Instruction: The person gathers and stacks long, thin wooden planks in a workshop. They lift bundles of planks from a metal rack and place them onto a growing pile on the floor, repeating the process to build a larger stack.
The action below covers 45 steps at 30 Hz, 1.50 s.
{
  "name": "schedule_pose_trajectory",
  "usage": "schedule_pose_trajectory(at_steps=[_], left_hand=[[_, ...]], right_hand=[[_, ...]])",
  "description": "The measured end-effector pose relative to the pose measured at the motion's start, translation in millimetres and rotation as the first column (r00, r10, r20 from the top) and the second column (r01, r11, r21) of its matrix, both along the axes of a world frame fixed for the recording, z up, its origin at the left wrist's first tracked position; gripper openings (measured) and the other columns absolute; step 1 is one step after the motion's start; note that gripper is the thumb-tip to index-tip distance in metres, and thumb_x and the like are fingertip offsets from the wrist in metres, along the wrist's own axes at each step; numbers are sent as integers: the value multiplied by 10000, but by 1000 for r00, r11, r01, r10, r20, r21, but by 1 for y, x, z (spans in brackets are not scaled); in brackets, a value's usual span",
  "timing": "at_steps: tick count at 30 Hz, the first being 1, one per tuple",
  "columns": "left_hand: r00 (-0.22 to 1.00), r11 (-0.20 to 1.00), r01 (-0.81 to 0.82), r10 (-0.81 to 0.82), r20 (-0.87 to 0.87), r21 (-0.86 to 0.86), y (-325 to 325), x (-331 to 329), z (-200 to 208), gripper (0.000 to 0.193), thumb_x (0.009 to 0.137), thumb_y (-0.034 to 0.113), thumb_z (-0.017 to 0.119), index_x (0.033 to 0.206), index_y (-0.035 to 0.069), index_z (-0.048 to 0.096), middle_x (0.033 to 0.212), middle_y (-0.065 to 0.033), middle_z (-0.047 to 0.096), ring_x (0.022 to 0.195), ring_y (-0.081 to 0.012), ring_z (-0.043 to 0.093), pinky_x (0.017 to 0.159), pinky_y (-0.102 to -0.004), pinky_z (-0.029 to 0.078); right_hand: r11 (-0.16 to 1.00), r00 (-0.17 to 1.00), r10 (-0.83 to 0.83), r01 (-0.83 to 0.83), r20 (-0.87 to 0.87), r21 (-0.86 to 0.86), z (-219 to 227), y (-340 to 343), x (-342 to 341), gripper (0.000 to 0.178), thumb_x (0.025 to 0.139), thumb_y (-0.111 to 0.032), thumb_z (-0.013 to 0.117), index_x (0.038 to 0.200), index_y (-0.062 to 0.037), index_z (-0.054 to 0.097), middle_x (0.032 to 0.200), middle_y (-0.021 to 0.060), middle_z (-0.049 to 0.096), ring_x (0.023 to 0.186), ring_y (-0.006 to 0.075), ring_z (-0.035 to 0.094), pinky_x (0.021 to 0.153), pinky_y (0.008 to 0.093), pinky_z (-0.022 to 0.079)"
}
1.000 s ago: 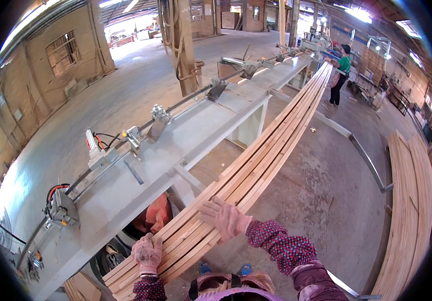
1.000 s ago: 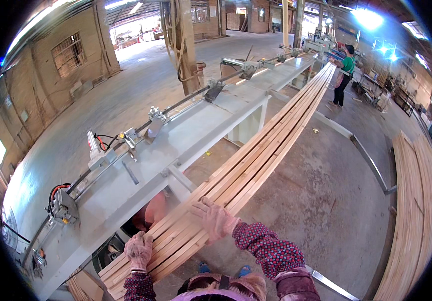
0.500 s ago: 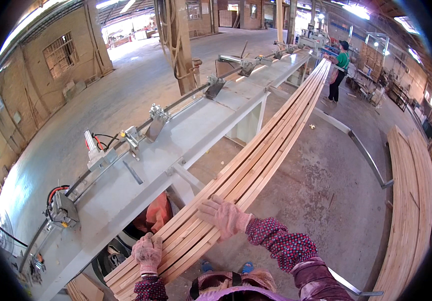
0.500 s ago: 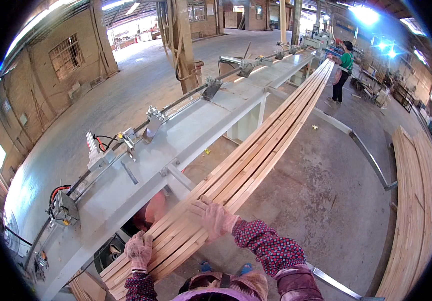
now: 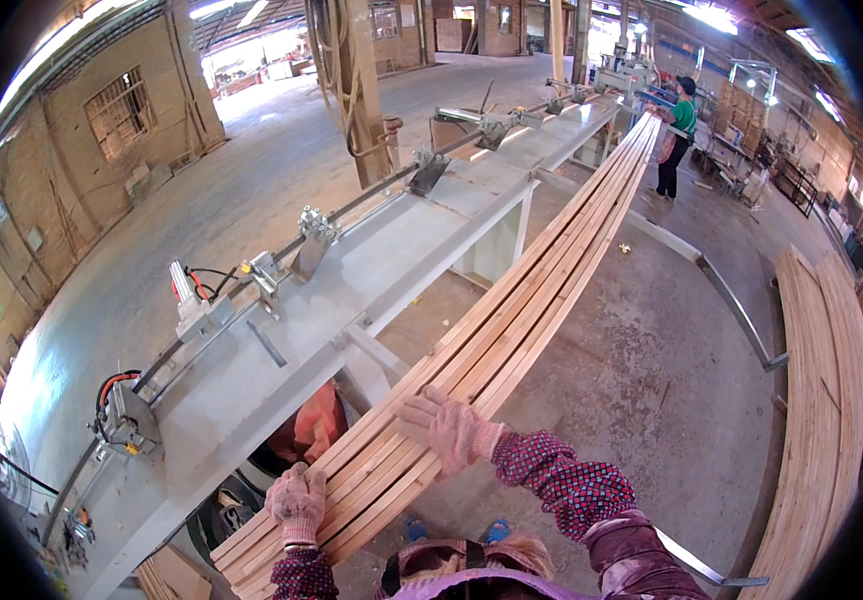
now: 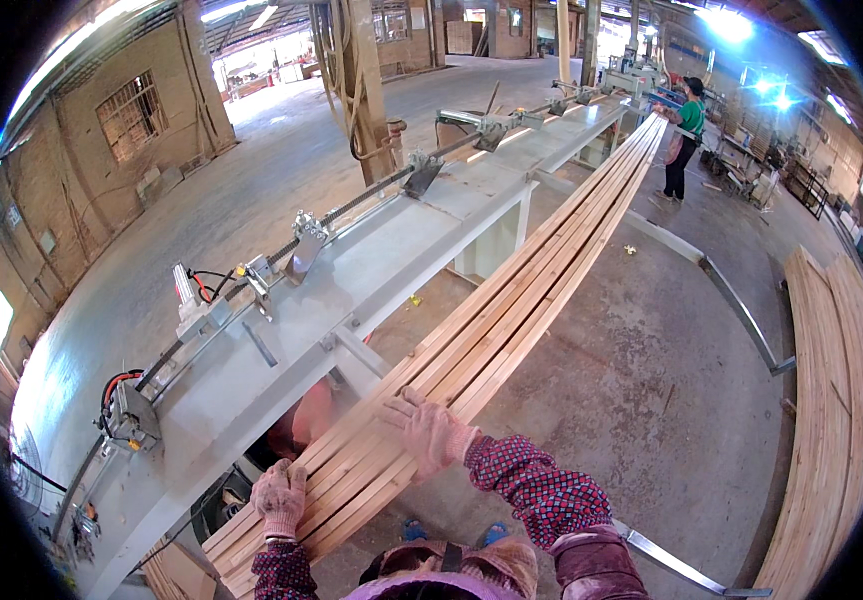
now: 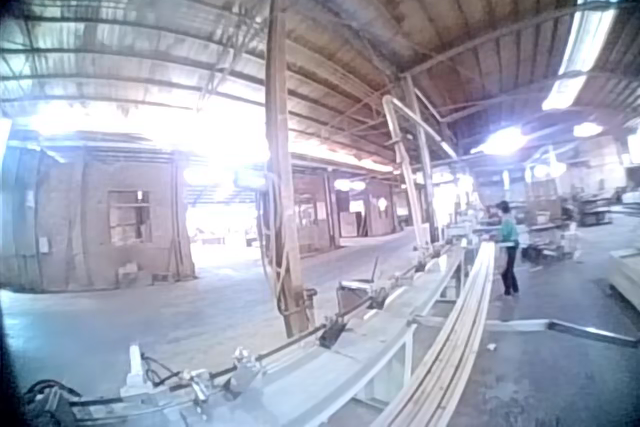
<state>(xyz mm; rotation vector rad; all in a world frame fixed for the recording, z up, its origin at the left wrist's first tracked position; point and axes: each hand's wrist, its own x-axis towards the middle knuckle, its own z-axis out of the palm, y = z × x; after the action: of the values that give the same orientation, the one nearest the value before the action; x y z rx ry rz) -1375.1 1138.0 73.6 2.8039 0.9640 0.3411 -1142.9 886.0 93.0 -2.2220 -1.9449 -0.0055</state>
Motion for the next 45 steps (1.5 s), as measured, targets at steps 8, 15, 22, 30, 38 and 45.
schedule_pose_trajectory(at_steps=[8, 15, 22, 30, 38, 45], left_hand=[[1000, 1000, 3, -3, 29, 10, 0, -3, -2, 437, 879, 492, 619, 1093, 122, 710, 1043, -110, 721, 991, -319, 666, 909, -441, 473], [1000, 999, -17, 15, -27, -50, -2, 1, 6, 449, 881, 491, 616, 1114, 119, 712, 1048, -105, 726, 999, -309, 668, 915, -438, 472], [1000, 1000, -14, 14, -17, 3, 2, -3, -1, 462, 883, 504, 610, 1141, 133, 706, 1060, -99, 725, 1024, -301, 663, 927, -433, 472], [999, 1000, -7, 7, -33, -4, 2, -2, 1, 478, 887, 512, 607, 1165, 133, 697, 1075, -92, 722, 1043, -290, 658, 944, -429, 465], [1000, 1000, -6, 6, -23, 9, 1, -2, 0, 476, 881, 492, 622, 1158, 113, 698, 1077, -95, 723, 1043, -293, 659, 946, -432, 463], [999, 1000, 1, -2, -34, -31, -1, 0, 6, 485, 885, 493, 617, 1162, 102, 694, 1078, -104, 722, 1046, -298, 659, 943, -437, 462]], right_hand=[[1000, 1000, 12, -12, -14, -8, 3, 0, -2, 983, 659, -598, 717, 1447, -62, 476, 1548, 180, 402, 1444, 341, 356, 1214, 518, 213], [996, 999, -30, 31, 14, -82, -2, 1, 0, 999, 673, -628, 694, 1468, -72, 454, 1557, 184, 388, 1456, 347, 334, 1213, 526, 213], [994, 1000, -8, 9, 14, -109, 5, 4, -1, 1010, 669, -618, 715, 1474, -70, 445, 1567, 184, 371, 1461, 346, 323, 1216, 523, 207], [996, 1000, -2, 2, 7, -87, 5, 3, -1, 1023, 657, -625, 721, 1473, -73, 446, 1570, 177, 369, 1467, 332, 317, 1221, 517, 192], [999, 1000, 9, -9, 0, -35, 6, 1, -2, 999, 642, -625, 723, 1436, -63, 498, 1547, 185, 403, 1442, 346, 354, 1216, 525, 205], [999, 1000, 11, -12, -7, -36, 11, 0, -2, 1000, 611, -582, 756, 1426, -58, 508, 1540, 193, 410, 1440, 355, 357, 1218, 528, 210]])
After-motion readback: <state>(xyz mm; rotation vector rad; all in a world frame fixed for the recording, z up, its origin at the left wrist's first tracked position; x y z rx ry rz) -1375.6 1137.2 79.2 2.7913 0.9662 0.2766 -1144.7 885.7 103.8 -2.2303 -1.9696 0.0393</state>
